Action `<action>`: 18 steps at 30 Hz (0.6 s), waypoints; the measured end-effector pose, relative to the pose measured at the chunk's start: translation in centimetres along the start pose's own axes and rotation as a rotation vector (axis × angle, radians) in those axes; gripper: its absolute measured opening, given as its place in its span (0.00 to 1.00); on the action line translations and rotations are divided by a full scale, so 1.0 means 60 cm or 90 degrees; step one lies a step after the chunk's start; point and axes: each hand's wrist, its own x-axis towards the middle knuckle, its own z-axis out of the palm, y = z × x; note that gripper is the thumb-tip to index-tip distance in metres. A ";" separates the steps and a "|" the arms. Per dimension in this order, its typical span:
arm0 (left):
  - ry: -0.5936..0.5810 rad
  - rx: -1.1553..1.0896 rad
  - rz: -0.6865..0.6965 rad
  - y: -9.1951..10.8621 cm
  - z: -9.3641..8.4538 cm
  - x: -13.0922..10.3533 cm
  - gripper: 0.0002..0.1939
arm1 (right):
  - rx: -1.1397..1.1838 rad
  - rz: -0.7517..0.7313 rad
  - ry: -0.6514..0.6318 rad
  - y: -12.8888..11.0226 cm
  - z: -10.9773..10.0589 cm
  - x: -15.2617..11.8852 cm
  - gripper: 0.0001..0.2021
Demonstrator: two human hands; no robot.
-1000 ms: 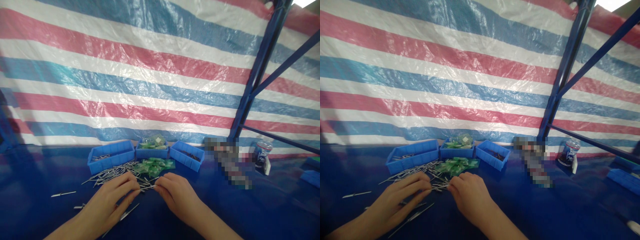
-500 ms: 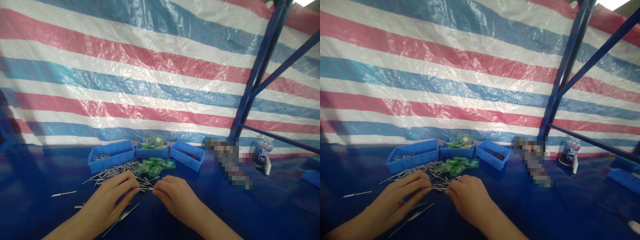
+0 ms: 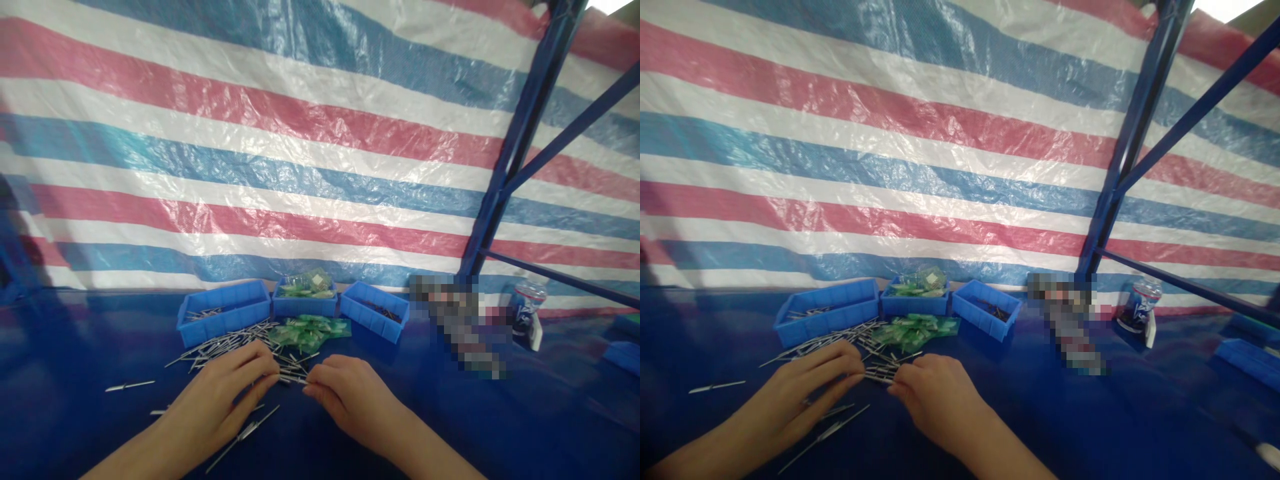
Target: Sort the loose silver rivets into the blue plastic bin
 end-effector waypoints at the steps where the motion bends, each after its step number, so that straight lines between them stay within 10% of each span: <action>1: 0.000 -0.001 0.002 0.000 0.001 -0.001 0.11 | -0.005 0.003 -0.001 0.000 -0.001 0.000 0.10; 18: -0.019 -0.001 -0.008 -0.009 0.003 -0.003 0.12 | -0.006 -0.006 -0.002 -0.002 -0.002 0.000 0.11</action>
